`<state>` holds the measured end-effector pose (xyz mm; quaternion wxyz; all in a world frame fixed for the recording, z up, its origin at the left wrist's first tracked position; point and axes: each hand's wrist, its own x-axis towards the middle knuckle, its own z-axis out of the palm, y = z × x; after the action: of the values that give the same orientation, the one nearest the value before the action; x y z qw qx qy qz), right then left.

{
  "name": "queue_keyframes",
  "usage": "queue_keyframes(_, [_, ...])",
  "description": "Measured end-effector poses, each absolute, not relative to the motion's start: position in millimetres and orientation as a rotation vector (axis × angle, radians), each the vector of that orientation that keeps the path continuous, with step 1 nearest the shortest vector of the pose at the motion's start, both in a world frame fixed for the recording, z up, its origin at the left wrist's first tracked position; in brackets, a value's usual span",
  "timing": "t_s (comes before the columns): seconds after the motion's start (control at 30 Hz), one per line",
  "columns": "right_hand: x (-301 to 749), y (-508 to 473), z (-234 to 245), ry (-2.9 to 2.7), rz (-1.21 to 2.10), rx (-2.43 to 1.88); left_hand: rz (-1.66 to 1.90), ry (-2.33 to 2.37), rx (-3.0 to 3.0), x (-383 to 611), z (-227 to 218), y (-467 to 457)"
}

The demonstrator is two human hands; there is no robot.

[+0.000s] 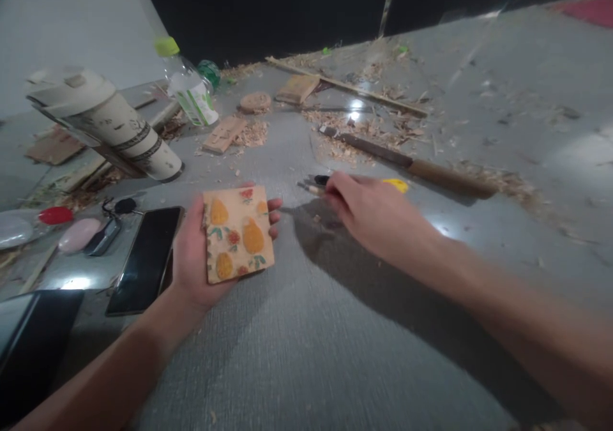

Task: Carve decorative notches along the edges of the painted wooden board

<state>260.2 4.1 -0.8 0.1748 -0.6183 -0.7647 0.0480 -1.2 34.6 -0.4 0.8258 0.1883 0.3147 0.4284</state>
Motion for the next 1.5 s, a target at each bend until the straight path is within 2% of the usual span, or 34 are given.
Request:
queue_keyframes(0.1, [254, -4, 7, -2.075, 0.187, -1.715, 0.936, 0.663, 0.420, -1, -3, 34])
queue_keyframes(0.3, [227, -26, 7, -2.289, 0.345, -1.339, 0.944, 0.691, 0.463, -1, -2, 31])
queue_keyframes(0.43, [216, -34, 5, -2.298, 0.404, -1.256, 0.951, 0.702, 0.497, 1, 0, 28])
queue_keyframes(1.27, [201, -53, 11, -2.326, 0.625, -1.415, 1.158, 0.603, 0.918, 7, -15, 5])
queue_keyframes(1.5, [199, -54, 14, -2.321, 0.576, -1.434, 1.186, 0.621, 0.984, 7, -18, 2])
